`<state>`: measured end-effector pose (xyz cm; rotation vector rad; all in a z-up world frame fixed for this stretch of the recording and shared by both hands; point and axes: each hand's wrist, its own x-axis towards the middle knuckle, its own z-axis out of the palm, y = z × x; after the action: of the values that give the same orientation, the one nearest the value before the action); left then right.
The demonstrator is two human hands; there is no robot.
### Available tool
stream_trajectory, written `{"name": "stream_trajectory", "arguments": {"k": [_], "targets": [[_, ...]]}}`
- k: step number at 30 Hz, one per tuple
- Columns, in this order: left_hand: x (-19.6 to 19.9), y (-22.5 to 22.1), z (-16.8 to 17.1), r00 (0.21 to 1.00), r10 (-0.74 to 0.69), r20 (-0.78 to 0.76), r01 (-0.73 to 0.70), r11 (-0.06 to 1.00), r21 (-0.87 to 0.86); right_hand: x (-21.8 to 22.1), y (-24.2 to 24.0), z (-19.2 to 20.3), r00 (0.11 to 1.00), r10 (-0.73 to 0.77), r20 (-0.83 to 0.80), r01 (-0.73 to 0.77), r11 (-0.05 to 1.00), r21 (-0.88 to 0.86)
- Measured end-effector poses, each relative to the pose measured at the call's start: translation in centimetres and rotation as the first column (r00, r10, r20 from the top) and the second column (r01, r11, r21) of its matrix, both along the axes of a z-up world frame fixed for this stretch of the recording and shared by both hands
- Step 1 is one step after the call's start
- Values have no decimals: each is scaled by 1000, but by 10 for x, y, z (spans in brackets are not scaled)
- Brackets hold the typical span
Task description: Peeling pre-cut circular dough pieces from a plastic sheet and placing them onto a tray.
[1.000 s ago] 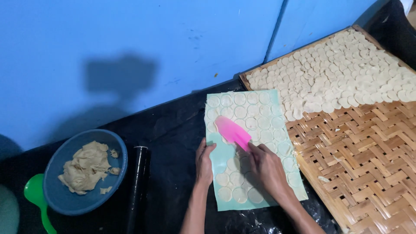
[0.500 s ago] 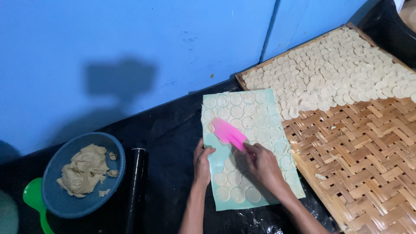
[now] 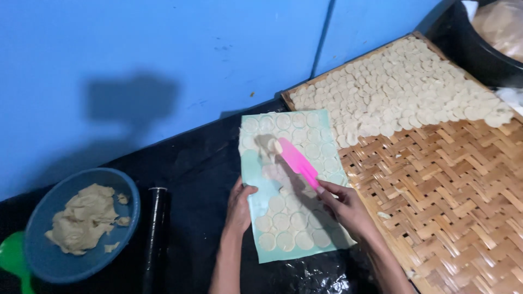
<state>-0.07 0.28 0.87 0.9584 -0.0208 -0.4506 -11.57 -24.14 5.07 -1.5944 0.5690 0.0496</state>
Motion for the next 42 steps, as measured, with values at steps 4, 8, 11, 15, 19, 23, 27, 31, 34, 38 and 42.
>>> {"name": "stream_trajectory", "arguments": {"k": [4, 8, 11, 15, 19, 23, 27, 31, 34, 38, 42], "targets": [[1, 0, -15, 993, -60, -105, 56, 998, -40, -36, -30, 3, 995, -98, -7, 98, 995, -1], [8, 2, -24, 996, -11, -90, 6, 998, -57, -65, -47, 12, 978, -203, 51, 205, 978, -25], [9, 7, -30, 996, 7, -89, -14, 997, -78, -79, -72, -3, 945, -312, 94, 322, 940, -112], [9, 5, -31, 991, -24, -129, 7, 991, -134, -75, -119, -35, 934, -289, 211, 357, 802, -479], [5, -3, -42, 995, -52, -89, 36, 985, -169, -60, -141, -41, 953, -236, 190, 303, 720, -625], [5, -9, -40, 991, -55, -119, 37, 989, -143, -38, -149, -51, 942, -324, 87, 321, 800, -507], [7, -8, -58, 987, -93, -132, 67, 979, -192, -28, -149, -51, 946, -312, 84, 281, 665, -692], [7, -11, -38, 987, -92, -129, 71, 985, -157, -33, -122, -14, 937, -332, 111, 282, 528, -801], [5, -16, -25, 976, -92, -196, 71, 991, -109, -34, -107, 16, 937, -313, 154, 267, 360, -894], [7, -10, -41, 984, -81, -162, 72, 996, -58, -38, -98, 26, 928, -360, 95, 254, 426, -868], [-1, -14, -9, 979, -53, -197, 46, 998, -43, -46, -97, 19, 923, -245, 298, 366, 309, -878]]}}
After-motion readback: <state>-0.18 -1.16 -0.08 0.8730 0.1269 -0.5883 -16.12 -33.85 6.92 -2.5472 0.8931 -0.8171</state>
